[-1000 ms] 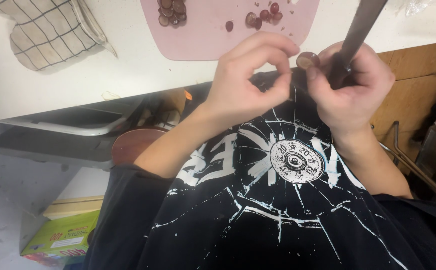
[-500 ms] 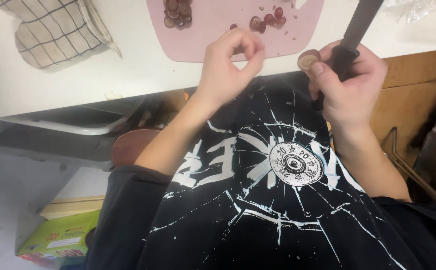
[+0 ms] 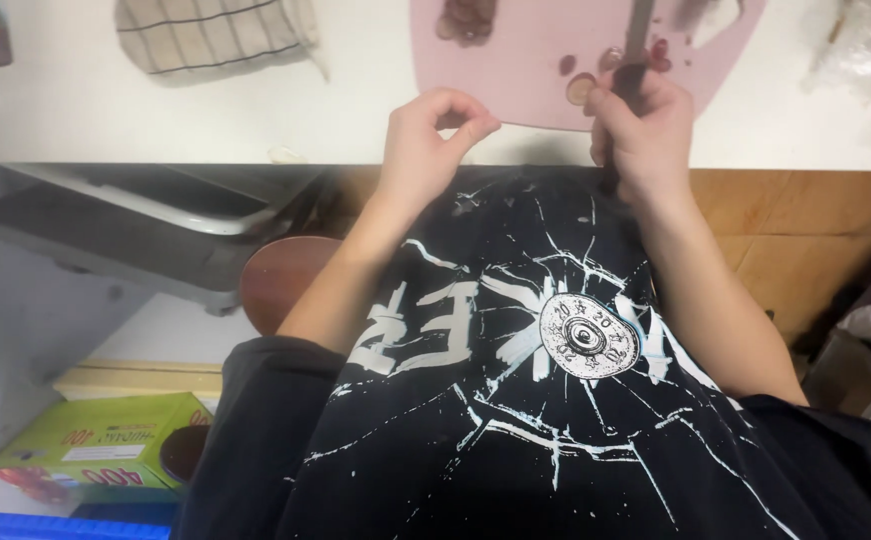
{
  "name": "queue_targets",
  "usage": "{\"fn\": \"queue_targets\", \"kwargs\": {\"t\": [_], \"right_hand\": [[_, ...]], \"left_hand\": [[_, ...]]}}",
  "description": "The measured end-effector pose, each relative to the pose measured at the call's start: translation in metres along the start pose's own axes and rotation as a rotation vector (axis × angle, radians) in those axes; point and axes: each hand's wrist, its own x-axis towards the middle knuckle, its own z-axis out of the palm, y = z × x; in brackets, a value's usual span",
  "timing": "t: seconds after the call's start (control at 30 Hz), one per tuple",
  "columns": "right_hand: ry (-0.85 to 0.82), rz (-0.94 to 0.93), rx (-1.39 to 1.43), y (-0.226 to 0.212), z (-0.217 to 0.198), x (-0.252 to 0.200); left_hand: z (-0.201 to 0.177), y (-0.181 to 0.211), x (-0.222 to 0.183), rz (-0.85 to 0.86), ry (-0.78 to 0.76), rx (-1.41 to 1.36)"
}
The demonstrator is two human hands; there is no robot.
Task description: Slice grapes on a cutting board using a knife.
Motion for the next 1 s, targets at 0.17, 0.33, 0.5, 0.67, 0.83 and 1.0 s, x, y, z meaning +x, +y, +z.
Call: {"fn": "queue_targets", "kwargs": {"t": [0.17,0.33,0.5,0.67,0.83,1.0], "right_hand": [[-0.062,-0.026,-0.203,0.023,0.047,0.034],[-0.054,-0.079,-0.424,0.032,0.078,0.072],[-0.038,-0.186,-0.418,0.033,0.070,0.087],[0.091,-0.101,-0.307,0.016,0.029,0.025],[0.329,-0.107,-0.153,0.032,-0.040,-0.023],[0.520,-0.089,0.049,0.056,-0.086,-0.056]], "left_hand": [[-0.028,-0.032,-0.003,0.018,0.072,0.036],[-0.046,-0.047,-0.003,0.016,0.074,0.061],[-0.043,-0.055,0.006,0.043,0.025,0.100],[-0.018,-0.050,0.019,0.041,-0.057,0.082],[0.025,-0.036,0.039,0.228,-0.160,0.095],[0.077,-0.043,0.052,0.166,-0.308,0.224]]}}
